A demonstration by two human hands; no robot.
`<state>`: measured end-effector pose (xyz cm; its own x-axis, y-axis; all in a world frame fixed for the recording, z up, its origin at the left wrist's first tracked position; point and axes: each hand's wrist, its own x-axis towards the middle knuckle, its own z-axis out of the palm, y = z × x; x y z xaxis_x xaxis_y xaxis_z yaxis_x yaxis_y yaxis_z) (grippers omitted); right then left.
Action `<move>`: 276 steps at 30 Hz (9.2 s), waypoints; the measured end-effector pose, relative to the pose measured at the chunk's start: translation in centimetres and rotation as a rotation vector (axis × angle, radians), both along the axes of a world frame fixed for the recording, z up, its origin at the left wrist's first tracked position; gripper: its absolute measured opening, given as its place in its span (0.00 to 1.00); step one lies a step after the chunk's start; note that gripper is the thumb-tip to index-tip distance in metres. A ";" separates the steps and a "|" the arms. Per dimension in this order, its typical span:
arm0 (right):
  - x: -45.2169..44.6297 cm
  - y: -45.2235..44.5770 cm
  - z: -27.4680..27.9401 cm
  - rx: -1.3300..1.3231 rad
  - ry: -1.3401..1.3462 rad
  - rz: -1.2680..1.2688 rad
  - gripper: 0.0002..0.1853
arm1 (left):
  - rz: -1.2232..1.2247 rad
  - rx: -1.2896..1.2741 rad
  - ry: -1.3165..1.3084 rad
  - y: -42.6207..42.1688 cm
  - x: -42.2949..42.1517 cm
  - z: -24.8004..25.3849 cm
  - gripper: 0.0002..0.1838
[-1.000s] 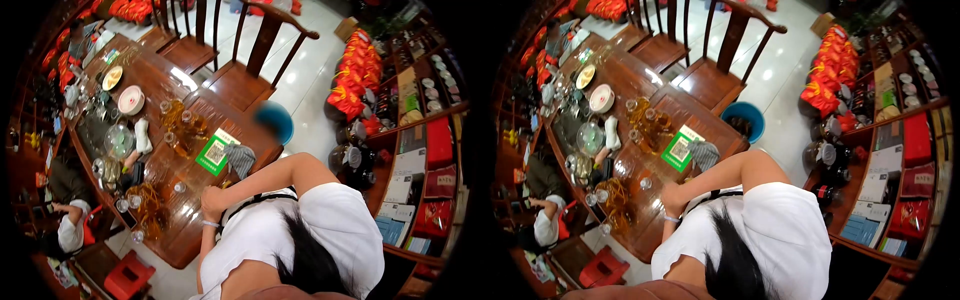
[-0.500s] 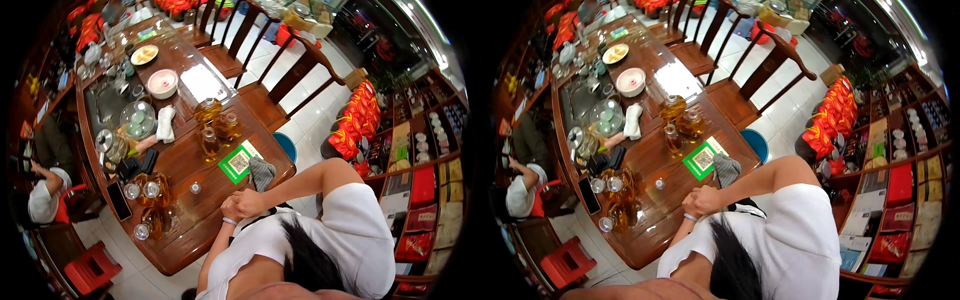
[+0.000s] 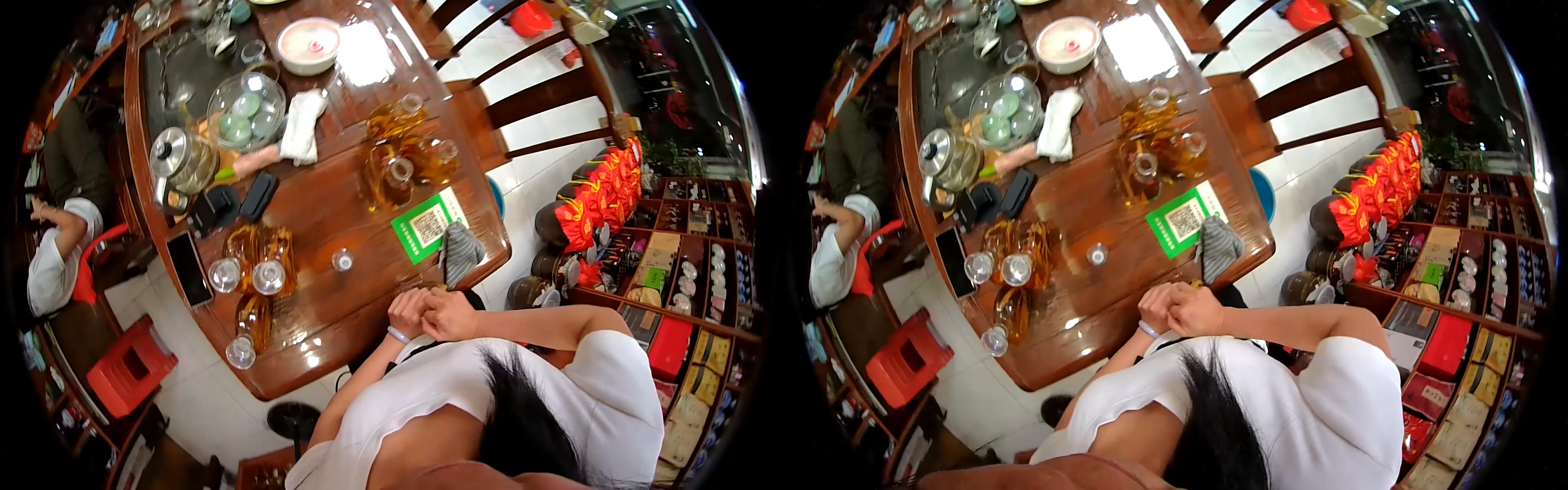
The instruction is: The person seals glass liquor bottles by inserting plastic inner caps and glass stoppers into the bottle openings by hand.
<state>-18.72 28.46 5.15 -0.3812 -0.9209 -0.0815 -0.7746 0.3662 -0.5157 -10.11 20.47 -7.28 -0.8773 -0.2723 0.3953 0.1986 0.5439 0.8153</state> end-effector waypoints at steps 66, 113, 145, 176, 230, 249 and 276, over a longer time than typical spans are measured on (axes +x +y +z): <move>0.2 -1.1 1.0 0.171 -0.102 -0.166 0.10 | 0.036 0.154 -0.102 -0.7 -0.6 1.6 0.15; 2.6 0.5 -0.5 -0.167 -0.504 -1.153 0.17 | -0.087 0.064 -0.135 -0.4 -1.2 2.4 0.14; -0.7 1.4 -7.1 -0.064 -0.039 0.100 0.15 | 0.326 0.413 -0.945 -5.4 -1.6 9.7 0.20; 0.0 5.6 -11.4 -0.284 -0.207 0.054 0.24 | 0.054 -0.517 -0.786 2.6 -3.1 11.8 0.13; -0.5 6.0 -11.9 -0.556 -0.316 -0.123 0.21 | 0.129 -0.222 -0.874 2.8 -3.8 12.0 0.04; -0.3 5.3 -12.1 -0.384 -0.362 -0.075 0.23 | 0.012 -0.350 -0.805 2.2 -4.6 12.1 0.06; -10.9 6.8 1.2 -0.077 -0.724 -0.051 0.42 | -0.056 1.060 -0.470 -1.6 -9.0 16.8 0.21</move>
